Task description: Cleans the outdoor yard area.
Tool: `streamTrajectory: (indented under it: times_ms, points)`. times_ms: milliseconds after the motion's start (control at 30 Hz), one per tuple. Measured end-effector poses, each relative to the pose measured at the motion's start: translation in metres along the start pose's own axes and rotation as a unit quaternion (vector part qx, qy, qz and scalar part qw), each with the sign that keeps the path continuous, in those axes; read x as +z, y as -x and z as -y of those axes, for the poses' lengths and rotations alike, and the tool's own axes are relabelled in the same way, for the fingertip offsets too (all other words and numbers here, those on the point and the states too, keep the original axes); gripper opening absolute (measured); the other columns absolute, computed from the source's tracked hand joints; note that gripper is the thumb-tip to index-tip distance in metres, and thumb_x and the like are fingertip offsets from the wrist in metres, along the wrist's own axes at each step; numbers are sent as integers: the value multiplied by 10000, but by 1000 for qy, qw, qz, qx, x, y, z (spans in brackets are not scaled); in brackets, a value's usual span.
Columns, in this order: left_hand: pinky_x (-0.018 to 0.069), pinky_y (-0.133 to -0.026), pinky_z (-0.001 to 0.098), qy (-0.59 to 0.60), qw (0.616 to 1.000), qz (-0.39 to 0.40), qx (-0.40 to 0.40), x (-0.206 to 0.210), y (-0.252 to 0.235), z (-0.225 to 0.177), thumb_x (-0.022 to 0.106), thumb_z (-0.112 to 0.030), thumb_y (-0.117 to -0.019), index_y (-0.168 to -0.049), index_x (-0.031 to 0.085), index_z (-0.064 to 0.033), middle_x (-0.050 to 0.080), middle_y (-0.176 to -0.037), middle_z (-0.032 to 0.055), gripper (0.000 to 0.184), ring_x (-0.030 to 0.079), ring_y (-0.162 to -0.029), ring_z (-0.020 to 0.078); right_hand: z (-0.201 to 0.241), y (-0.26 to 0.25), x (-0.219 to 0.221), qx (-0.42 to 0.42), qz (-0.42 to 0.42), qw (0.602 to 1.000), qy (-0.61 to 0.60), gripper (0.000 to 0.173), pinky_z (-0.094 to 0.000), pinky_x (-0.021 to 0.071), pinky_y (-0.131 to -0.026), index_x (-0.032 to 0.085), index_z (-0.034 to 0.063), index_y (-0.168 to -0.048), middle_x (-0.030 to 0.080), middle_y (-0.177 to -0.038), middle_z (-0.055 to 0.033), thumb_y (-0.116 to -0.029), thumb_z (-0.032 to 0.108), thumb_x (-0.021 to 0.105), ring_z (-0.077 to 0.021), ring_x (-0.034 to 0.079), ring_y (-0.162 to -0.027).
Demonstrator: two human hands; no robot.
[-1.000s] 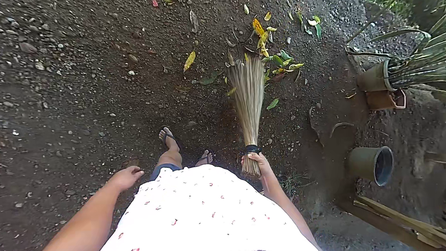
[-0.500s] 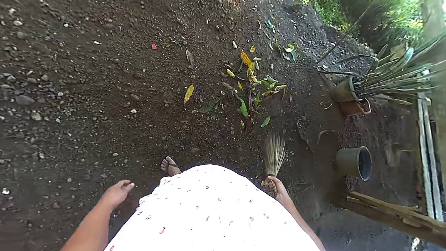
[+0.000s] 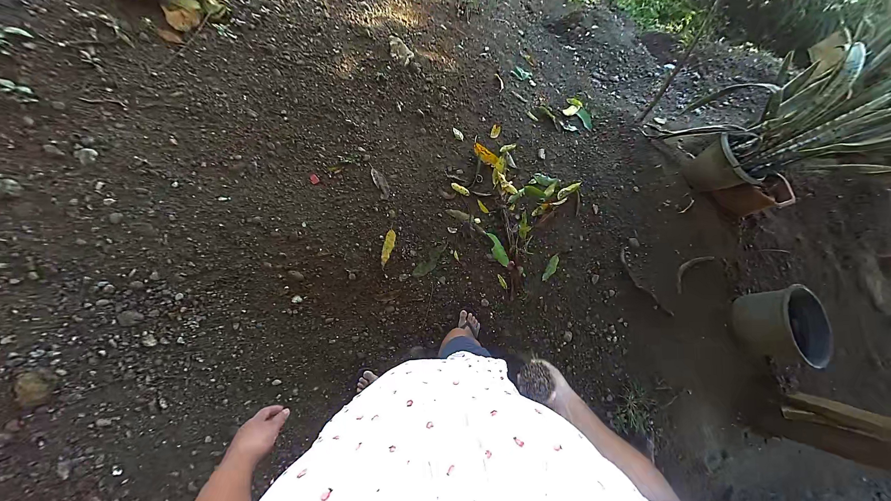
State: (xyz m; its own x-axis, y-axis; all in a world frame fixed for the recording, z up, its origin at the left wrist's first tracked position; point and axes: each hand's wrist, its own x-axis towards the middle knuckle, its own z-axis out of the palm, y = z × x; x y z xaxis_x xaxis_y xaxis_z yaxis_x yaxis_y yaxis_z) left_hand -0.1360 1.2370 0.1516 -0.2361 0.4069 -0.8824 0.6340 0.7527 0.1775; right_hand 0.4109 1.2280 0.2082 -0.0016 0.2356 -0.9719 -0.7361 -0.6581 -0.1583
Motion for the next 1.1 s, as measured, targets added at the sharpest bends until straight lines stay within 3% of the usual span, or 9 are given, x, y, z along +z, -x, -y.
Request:
streamTrajectory:
  times_ms: [167, 233, 300, 400, 500, 633, 833, 967, 1100]
  points:
    - [394, -1135, 597, 47, 997, -29, 45, 23, 23, -111, 479, -280, -1115, -1465, 522, -14, 568, -1433, 275, 441, 555, -1336, 422, 184, -11, 120, -91, 70, 992, 52, 348, -334, 581, -566, 540, 87, -1044, 645, -814, -105, -1045, 405, 399, -197, 663, -657]
    - [379, -1153, 582, 24, 998, -10, 56, 39, 36, -144, 482, -276, -1114, -1464, 523, -15, 577, -1426, 268, 439, 545, -1353, 403, 233, -20, 130, -152, 105, 978, 96, 317, -335, 573, -556, 575, 81, -1007, 665, -772, -100, -1044, 353, 416, -190, 663, -629]
    - [377, -1158, 571, 21, 998, 4, 62, 57, 50, -171, 486, -268, -1113, -1470, 520, -18, 588, -1415, 263, 437, 548, -1353, 396, 257, -27, 124, -212, 92, 958, 170, 212, -360, 580, -573, 535, 81, -1189, 661, -802, -118, -1034, 216, 485, -203, 662, -644]
    - [405, -1139, 557, 27, 997, 17, 64, 84, 69, -182, 499, -261, -1108, -1459, 532, -21, 627, -1358, 260, 426, 588, -1305, 386, 267, -28, 109, -231, 103, 927, 275, 821, -405, 606, -676, 144, 156, -1577, 641, -968, -167, -917, 12, 611, -251, 687, -766]
    - [418, -1135, 553, 28, 999, 27, 36, 106, 81, -166, 509, -271, -1104, -1463, 530, -30, 634, -1353, 251, 433, 600, -1295, 378, 265, -8, 102, -151, 149, 925, 316, 869, -405, 616, -676, 149, 142, -1541, 651, -928, -150, -838, 0, 639, -256, 702, -763]
    - [414, -1140, 564, 48, 999, 8, -26, 125, 89, -121, 537, -284, -1094, -1439, 545, -2, 617, -1384, 259, 446, 584, -1319, 393, 264, 34, 97, 58, 245, 890, 380, 163, -333, 599, -651, 514, 98, -1119, 694, -837, -91, -982, 158, 450, -188, 698, -717]
    - [434, -1136, 559, 54, 996, -6, -77, 142, 83, -51, 557, -359, -1078, -1432, 572, -45, 638, -1383, 203, 473, 594, -1317, 358, 196, 2, 106, 272, 242, 872, 327, 267, -268, 554, -537, 584, 116, -909, 644, -714, -42, -1049, 256, 404, -105, 644, -610]
    - [450, -1128, 547, 46, 996, -7, -75, 134, 103, -87, 537, -371, -1083, -1455, 557, -90, 652, -1376, 167, 467, 609, -1305, 322, 217, -30, 99, 234, 195, 906, 293, 313, -300, 551, -547, 583, 106, -936, 649, -743, -59, -1034, 349, 413, -149, 638, -613]
    - [467, -1104, 545, 69, 996, -21, -52, 122, 124, -136, 525, -344, -1091, -1475, 536, -95, 669, -1335, 174, 458, 632, -1265, 315, 335, -34, 106, 48, 144, 967, 203, 357, -309, 561, -525, 542, 84, -1030, 648, -773, -93, -1045, 393, 363, -186, 651, -609]
